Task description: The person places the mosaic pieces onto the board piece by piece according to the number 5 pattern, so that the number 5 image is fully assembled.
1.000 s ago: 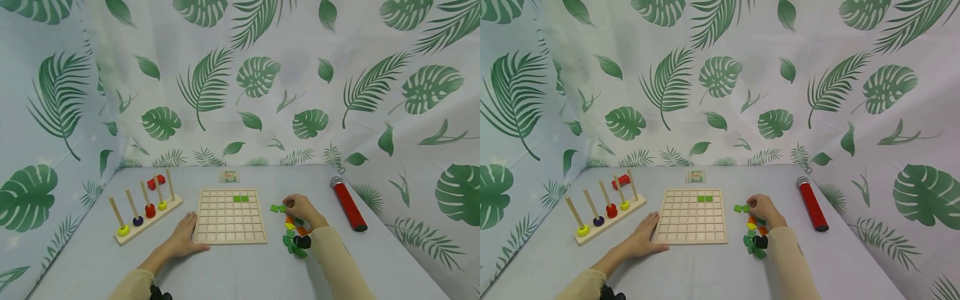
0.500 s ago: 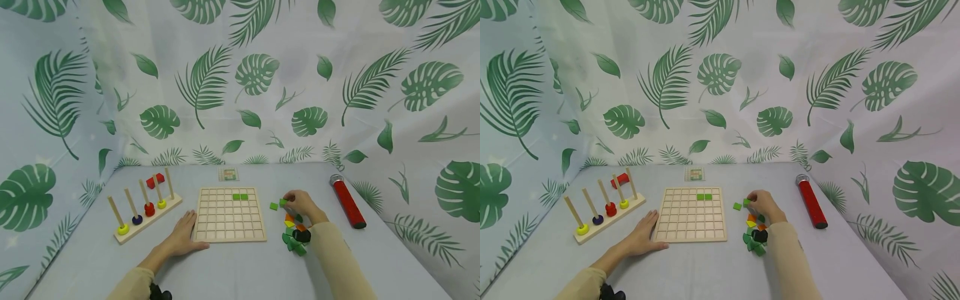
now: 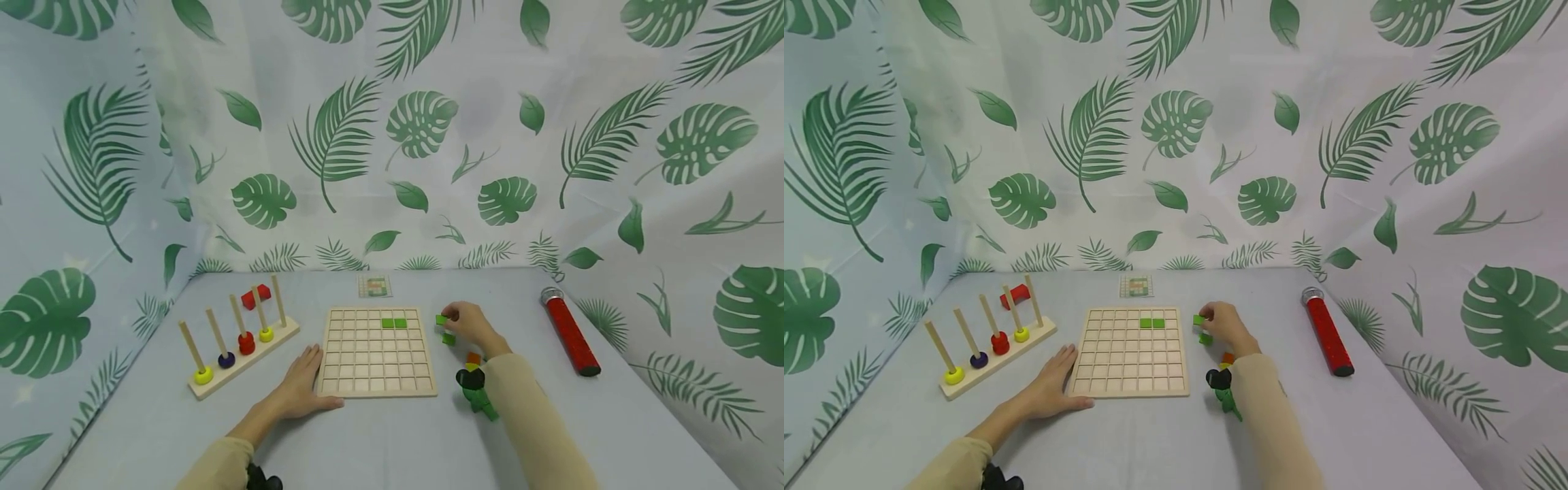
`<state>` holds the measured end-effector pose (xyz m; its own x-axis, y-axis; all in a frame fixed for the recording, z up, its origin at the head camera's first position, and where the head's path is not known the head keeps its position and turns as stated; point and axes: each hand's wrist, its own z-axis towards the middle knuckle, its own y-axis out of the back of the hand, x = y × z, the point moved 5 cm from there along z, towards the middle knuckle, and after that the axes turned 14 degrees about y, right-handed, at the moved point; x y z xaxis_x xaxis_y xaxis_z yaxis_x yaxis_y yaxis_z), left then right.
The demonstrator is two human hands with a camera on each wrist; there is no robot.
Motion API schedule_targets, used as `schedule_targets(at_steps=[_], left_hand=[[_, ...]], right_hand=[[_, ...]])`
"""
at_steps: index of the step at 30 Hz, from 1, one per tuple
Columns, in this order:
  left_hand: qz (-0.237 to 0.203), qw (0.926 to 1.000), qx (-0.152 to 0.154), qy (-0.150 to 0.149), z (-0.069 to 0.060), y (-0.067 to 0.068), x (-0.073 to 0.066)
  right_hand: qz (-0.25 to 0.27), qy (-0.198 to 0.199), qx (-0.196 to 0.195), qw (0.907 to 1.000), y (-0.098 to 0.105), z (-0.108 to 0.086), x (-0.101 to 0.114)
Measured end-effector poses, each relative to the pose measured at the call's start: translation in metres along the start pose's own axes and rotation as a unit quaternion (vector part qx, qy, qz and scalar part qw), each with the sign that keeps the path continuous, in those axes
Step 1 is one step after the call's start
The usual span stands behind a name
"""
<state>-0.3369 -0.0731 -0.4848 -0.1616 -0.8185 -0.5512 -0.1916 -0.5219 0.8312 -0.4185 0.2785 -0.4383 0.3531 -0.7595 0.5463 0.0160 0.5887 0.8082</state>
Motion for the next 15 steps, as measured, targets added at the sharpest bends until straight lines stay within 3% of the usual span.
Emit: schedule_targets(at_steps=[15], left_hand=[[0.000, 1.0000, 0.003, 0.005, 0.001, 0.000, 0.002]], right_hand=[[0.025, 0.067, 0.012, 0.9974, -0.061, 0.037, 0.052]])
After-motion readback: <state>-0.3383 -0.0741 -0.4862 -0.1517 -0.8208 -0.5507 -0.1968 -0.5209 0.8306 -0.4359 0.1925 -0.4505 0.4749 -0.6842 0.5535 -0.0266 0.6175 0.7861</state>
